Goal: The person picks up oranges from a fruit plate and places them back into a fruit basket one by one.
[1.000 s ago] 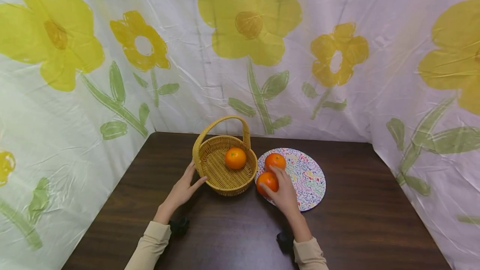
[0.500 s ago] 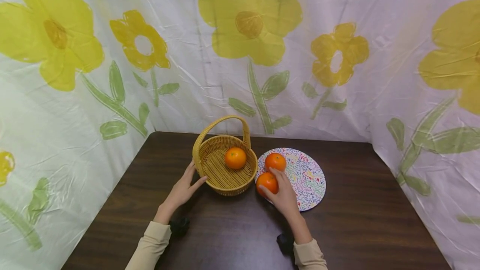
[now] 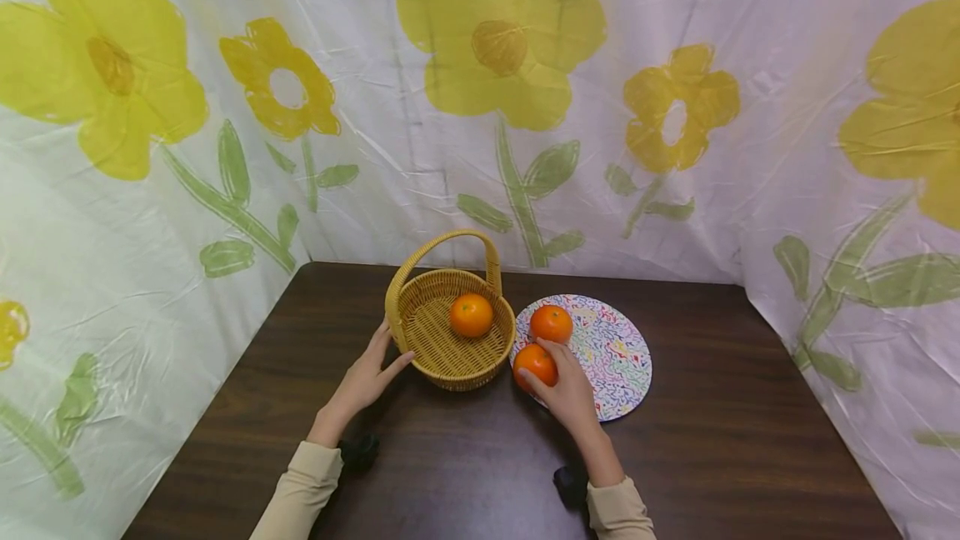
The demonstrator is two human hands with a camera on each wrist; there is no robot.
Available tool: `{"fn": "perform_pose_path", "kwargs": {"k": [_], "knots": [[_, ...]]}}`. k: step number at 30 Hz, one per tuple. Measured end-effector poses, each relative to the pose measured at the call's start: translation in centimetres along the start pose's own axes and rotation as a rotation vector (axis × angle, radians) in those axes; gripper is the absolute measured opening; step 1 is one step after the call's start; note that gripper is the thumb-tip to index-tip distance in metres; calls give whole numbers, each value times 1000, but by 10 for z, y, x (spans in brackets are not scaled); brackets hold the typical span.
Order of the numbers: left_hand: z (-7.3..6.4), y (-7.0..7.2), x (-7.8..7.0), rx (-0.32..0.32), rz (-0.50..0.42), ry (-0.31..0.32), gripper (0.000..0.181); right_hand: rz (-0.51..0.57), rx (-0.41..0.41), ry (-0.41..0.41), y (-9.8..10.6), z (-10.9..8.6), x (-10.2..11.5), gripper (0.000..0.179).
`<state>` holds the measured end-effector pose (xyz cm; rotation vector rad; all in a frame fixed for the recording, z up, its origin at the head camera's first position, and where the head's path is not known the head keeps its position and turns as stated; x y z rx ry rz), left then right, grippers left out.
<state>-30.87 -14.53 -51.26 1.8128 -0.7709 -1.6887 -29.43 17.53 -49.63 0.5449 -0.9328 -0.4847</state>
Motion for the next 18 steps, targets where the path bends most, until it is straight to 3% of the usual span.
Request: {"fn": "perform_pose_path", "kwargs": {"k": [18], "knots": [[0,0,0,-1,5,6,74,-18,-47,18,7,2,5,51]]}}
Point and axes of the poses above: each hand's wrist, its own z-axis towards the middle knuckle, its own y-axis out of the back of the hand, x = y × z, the point moved 9 cm from there along z, towards the middle knuckle, and after that the axes turned 14 degrees about y, right-handed, at the moved point
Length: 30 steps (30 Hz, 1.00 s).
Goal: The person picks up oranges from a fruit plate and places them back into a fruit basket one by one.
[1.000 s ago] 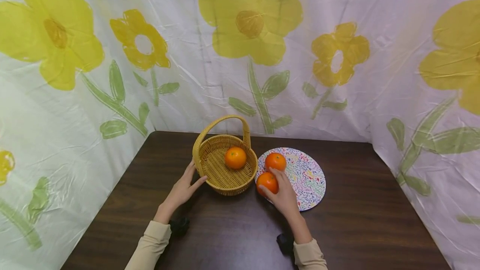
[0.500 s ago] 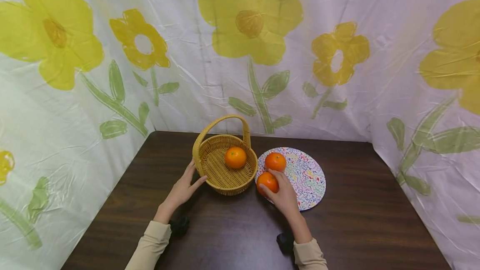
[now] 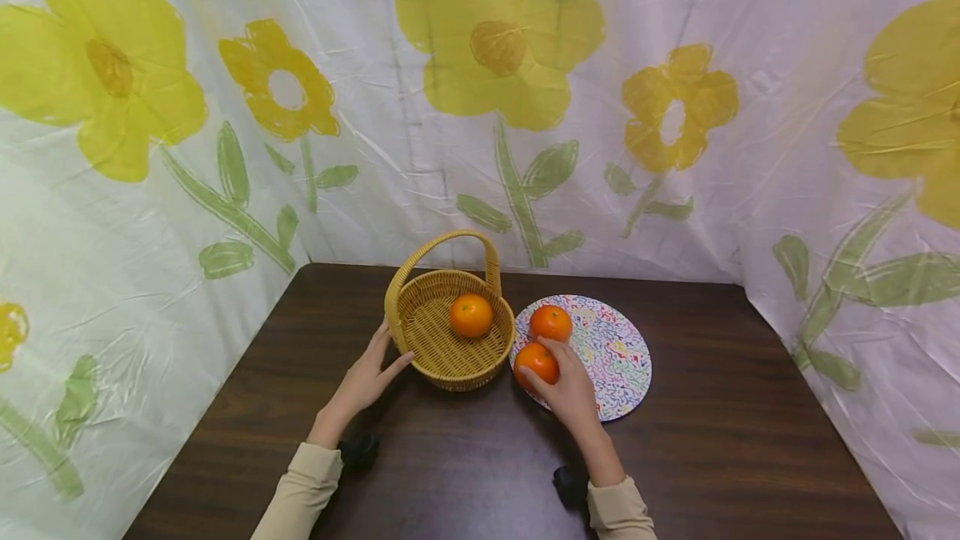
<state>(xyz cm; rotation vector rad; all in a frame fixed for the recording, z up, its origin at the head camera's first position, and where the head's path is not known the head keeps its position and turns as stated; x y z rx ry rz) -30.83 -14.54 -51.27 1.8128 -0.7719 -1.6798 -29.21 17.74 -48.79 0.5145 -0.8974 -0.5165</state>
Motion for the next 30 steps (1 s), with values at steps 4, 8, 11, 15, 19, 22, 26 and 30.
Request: {"fn": "perform_pose_path", "kwargs": {"k": [4,8,11,15,19,22,26,30], "knots": [[0,-1,1,0,2,0,74,-6,2,-5,2,2,1,53],[0,-1,1,-3,-3,-1,74,-2,-13,4,4,5,4,53],[0,0,1,-8,-2,-1,75,3,-26,20,6,8,7,53],[1,0,0,-13,8,-8,75,4,-38,36,7,10,10,52],[3,0,0,-15,14,-11,75,3,-49,48,10,15,13,53],[3,0,0,-14,13,-11,75,4,-55,61,11,19,16,54],[2,1,0,-7,3,-9,75,10,-59,79,13,23,20,53],[1,0,1,7,5,1,75,38,-50,68,13,25,21,53]]}}
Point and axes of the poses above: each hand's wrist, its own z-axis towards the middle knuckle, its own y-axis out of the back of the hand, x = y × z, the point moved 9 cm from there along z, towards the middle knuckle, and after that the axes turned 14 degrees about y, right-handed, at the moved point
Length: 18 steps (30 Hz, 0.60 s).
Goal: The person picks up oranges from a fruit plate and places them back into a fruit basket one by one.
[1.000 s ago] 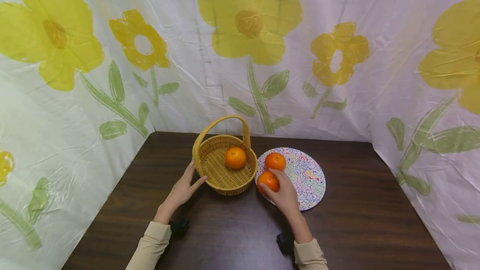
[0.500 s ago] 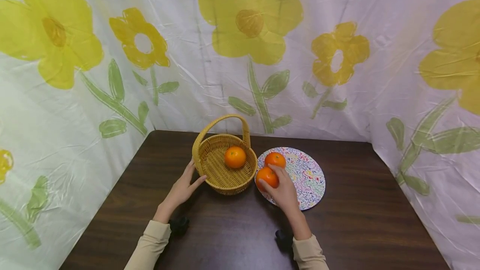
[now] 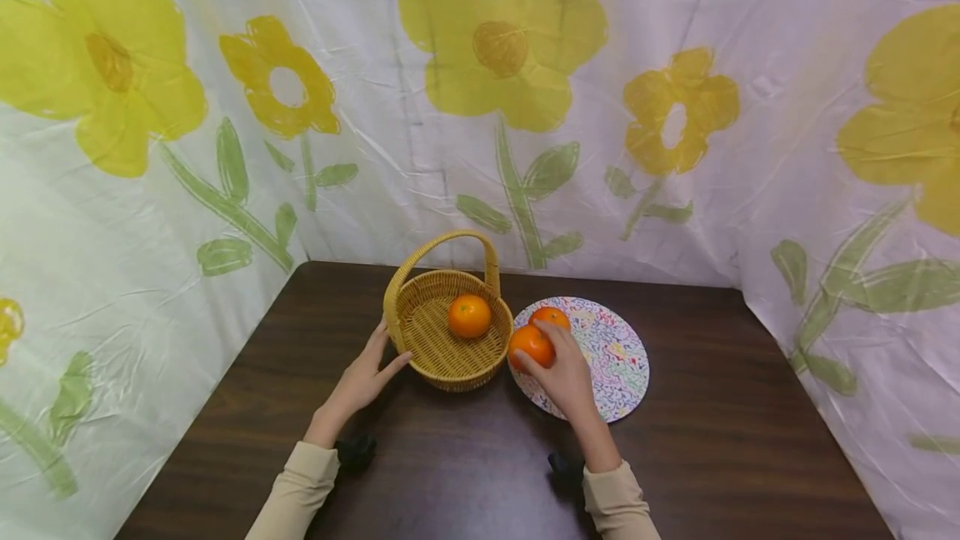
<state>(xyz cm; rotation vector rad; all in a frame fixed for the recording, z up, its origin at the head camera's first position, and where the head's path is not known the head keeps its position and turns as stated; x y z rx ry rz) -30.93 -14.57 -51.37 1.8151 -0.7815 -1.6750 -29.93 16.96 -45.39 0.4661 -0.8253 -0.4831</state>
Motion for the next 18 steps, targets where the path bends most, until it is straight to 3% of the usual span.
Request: {"fn": "perform_pose_path", "kwargs": {"k": [6,18], "knots": [[-2,-1,-1,5,5,-1,75,9,14,-37,0,1,0,53],[1,-1,0,1,-1,-10,74,-14,31,16,-1,14,8,52]]}}
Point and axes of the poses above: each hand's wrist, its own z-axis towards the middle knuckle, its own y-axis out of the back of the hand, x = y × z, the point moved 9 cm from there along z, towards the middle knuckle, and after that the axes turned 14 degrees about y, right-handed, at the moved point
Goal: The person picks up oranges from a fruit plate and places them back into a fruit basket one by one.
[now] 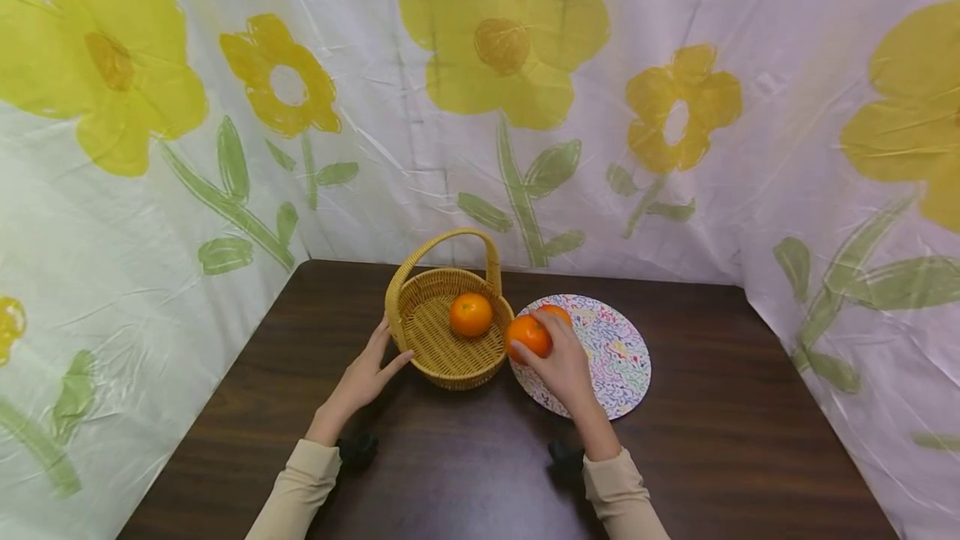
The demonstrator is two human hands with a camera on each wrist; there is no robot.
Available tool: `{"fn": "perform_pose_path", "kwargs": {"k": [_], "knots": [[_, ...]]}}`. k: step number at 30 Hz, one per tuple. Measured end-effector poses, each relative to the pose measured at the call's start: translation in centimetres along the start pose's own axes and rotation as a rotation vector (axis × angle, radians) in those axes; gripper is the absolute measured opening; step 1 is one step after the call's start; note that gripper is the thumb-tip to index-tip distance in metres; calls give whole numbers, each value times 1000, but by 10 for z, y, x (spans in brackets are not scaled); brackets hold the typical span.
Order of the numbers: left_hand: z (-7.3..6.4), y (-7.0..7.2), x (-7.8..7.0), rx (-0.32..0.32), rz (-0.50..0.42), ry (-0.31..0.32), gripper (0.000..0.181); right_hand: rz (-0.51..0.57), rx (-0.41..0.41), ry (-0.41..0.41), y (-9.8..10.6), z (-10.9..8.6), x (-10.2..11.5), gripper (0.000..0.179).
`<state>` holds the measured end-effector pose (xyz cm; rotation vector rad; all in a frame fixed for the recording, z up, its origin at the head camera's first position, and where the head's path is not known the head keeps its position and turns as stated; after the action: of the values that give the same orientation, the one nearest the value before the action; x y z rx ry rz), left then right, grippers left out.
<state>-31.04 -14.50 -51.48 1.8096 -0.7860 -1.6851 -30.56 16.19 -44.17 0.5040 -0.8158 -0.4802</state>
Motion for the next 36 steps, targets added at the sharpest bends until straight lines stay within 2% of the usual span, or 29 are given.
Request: {"fn": "perform_pose_path", "kwargs": {"k": [14,23,29,36], "knots": [[-1,1,-4,-1,-10,-18,72,13,34,45,-5,17,10,55],[-1,1,-1,2,-11,-2,73,21,45,109,-15,29,22,55],[-1,2,-2,6,-4,1,73,48,74,92,-24,33,25,56],[-3,2,-3,4,-5,12,73,13,114,111,-35,38,31,56]]}}
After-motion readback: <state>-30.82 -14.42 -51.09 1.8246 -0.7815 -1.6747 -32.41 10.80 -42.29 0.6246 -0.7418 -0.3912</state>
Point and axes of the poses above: each hand's wrist, its own z-axis towards the middle knuckle, its own y-axis out of the back of the hand, x = y × z, the point moved 9 cm from there along z, towards the middle knuckle, and after that the axes turned 14 degrees about y, right-handed, at the moved point
